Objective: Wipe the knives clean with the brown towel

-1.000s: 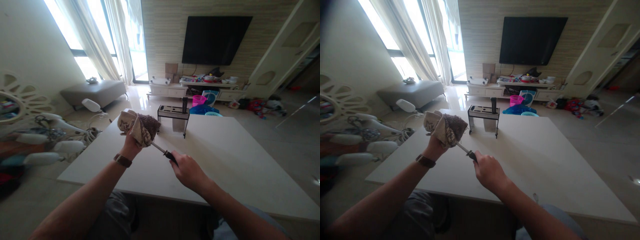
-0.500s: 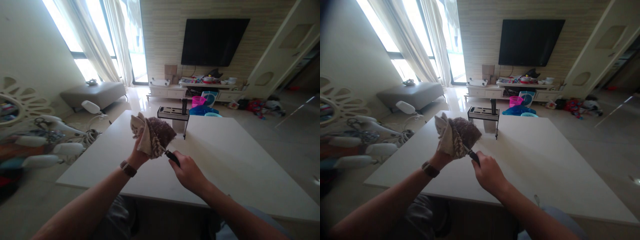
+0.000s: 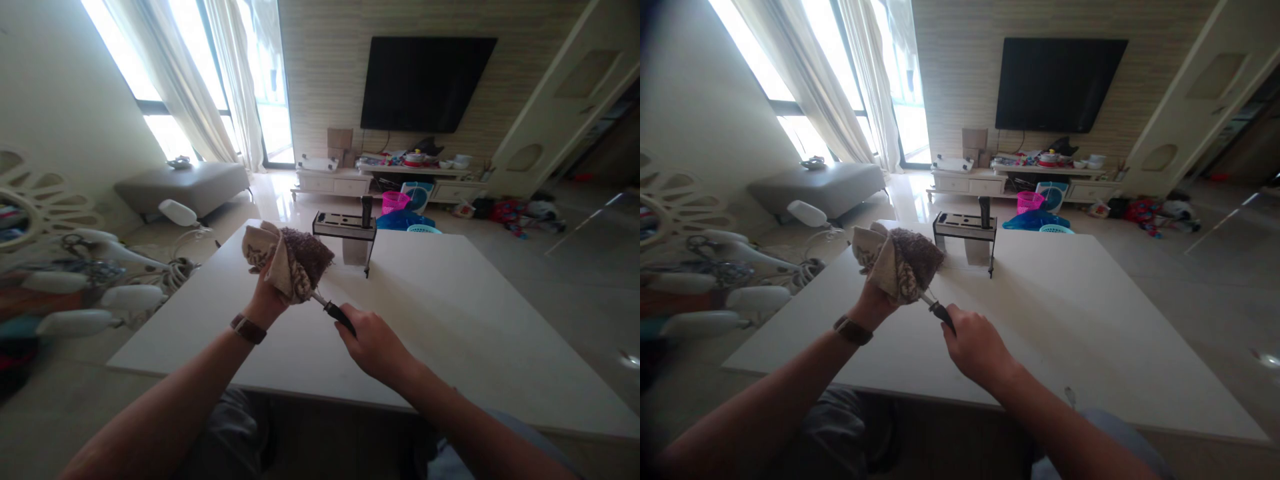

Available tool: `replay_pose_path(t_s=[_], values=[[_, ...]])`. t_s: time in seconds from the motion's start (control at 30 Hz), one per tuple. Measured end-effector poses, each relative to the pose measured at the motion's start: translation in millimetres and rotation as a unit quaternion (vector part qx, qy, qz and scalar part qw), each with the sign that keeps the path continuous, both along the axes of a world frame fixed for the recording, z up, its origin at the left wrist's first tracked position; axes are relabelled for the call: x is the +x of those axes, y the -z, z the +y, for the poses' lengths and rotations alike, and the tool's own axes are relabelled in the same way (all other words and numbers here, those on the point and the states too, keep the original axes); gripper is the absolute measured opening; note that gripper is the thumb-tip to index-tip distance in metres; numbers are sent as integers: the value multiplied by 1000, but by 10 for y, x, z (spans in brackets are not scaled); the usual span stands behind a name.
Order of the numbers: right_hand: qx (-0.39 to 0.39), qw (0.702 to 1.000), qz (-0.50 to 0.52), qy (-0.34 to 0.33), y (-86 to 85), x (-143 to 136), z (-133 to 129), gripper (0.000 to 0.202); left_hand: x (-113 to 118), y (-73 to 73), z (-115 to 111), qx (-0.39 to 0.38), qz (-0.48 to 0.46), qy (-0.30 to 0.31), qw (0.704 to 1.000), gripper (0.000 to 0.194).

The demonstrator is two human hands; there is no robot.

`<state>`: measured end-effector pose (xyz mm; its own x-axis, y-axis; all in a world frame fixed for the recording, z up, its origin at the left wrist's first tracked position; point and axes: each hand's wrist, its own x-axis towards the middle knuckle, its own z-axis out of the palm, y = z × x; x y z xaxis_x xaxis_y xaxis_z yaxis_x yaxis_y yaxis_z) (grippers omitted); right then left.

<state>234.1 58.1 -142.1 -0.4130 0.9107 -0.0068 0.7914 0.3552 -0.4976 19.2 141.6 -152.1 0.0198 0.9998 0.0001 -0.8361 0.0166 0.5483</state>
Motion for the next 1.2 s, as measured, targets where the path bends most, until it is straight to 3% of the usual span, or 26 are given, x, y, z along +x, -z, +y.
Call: replay_pose_path(t_s=[0.23,0.4,0.57,0.83,1.0,1.2], values=[[29,998,52,17,-36,-7,-24,7,-74,-49,-72,-2,10,-13,1000,41],[26,997,63,35,-42,-14,-18,4,-3,5,-126,-29,5,6,1000,44],[5,999,35,28,-34,-76,-39,19,118,99,-174,-63,-6,55,996,45],[-19,999,1,29,-15,-76,-9,24,309,266,-219,-95,2,99,991,32],[-21,1000,-8,9,-8,-58,-9,16,248,193,-142,-87,10,77,993,36],[-2,1000,-9,-1,-17,-42,-37,19,21,-18,-34,-37,11,8,999,35]])
